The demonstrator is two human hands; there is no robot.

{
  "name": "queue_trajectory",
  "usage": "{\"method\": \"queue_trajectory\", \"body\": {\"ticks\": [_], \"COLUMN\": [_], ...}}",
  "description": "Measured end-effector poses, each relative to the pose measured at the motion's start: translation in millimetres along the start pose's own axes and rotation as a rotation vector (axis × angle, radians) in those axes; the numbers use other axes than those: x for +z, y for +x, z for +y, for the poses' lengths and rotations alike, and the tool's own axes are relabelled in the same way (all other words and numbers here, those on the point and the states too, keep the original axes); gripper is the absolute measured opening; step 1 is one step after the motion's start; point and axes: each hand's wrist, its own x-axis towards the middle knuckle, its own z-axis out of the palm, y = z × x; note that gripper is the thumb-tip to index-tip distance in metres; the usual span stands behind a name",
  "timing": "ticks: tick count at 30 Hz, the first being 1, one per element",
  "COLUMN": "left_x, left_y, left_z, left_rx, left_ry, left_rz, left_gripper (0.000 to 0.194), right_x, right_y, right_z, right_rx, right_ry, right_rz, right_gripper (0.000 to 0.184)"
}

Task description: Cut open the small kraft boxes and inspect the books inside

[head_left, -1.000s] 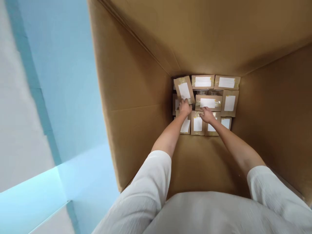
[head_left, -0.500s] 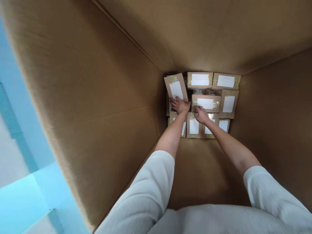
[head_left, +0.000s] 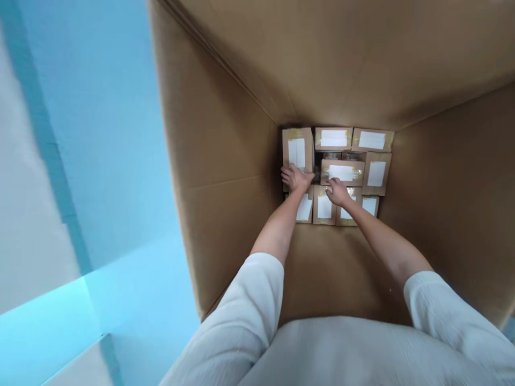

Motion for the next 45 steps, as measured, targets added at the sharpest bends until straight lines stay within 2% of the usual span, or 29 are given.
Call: {"method": "queue_trajectory", "body": {"ticks": [3, 6, 8, 10, 13, 16, 19, 23, 26, 30, 34, 38, 40, 42, 45], "left_x": [-47.0, -95.5, -125.5, -151.8, -180.2, -194.1, -200.5, -213.9, -232.6, -265.2, -300.6, -328.0, -332.9, -329.3, -306.0], "left_y": [-32, -67, -91, -116, -153, -188, -218, -247, -264, -282, -306, -353, -384, -419, -473], "left_z": [-1, -3, -5, -9, -13, -16, -16, -8, 0, 13, 38, 78, 100, 121, 148], "left_rx": [0.084, 0.148, 0.252, 0.404, 0.614, 0.788, 0.962, 1.171, 1.297, 1.496, 1.659, 1.84, 1.959, 2.086, 2.243], "left_ry": [0.095, 0.124, 0.141, 0.168, 0.222, 0.291, 0.362, 0.451, 0.484, 0.498, 0.525, 0.579, 0.624, 0.652, 0.669], "left_rz": [-0.027, 0.047, 0.067, 0.034, -0.002, -0.015, -0.027, -0.002, 0.024, 0.058, 0.11, 0.231, 0.327, 0.425, 0.501], "left_gripper": [0.097, 0.088, 0.085, 0.086, 0.089, 0.092, 0.09, 0.089, 0.089, 0.085, 0.086, 0.087, 0.086, 0.086, 0.085], "right_x": [-33, -75, -106, -136, -175, -198, -205, -200, -196, -198, -204, -206, -204, -198, -175], "right_y": [-27, -53, -70, -88, -121, -160, -202, -256, -297, -349, -403, -463, -495, -528, -581], "right_z": [-9, -16, -18, -20, -25, -28, -24, -14, -12, -24, -43, -47, -38, -24, 2], "right_rx": [0.009, 0.034, 0.027, -0.029, -0.147, -0.212, -0.208, -0.123, -0.044, 0.065, 0.171, 0.332, 0.401, 0.461, 0.573], "right_ry": [-0.028, -0.065, -0.089, -0.123, -0.208, -0.317, -0.412, -0.472, -0.48, -0.434, -0.395, -0.379, -0.388, -0.403, -0.416], "right_rz": [0.018, 0.062, 0.109, 0.168, 0.229, 0.245, 0.269, 0.273, 0.32, 0.452, 0.628, 0.801, 0.872, 0.935, 0.99], "right_gripper": [0.06, 0.064, 0.072, 0.078, 0.082, 0.094, 0.11, 0.119, 0.122, 0.123, 0.118, 0.116, 0.116, 0.116, 0.118]}}
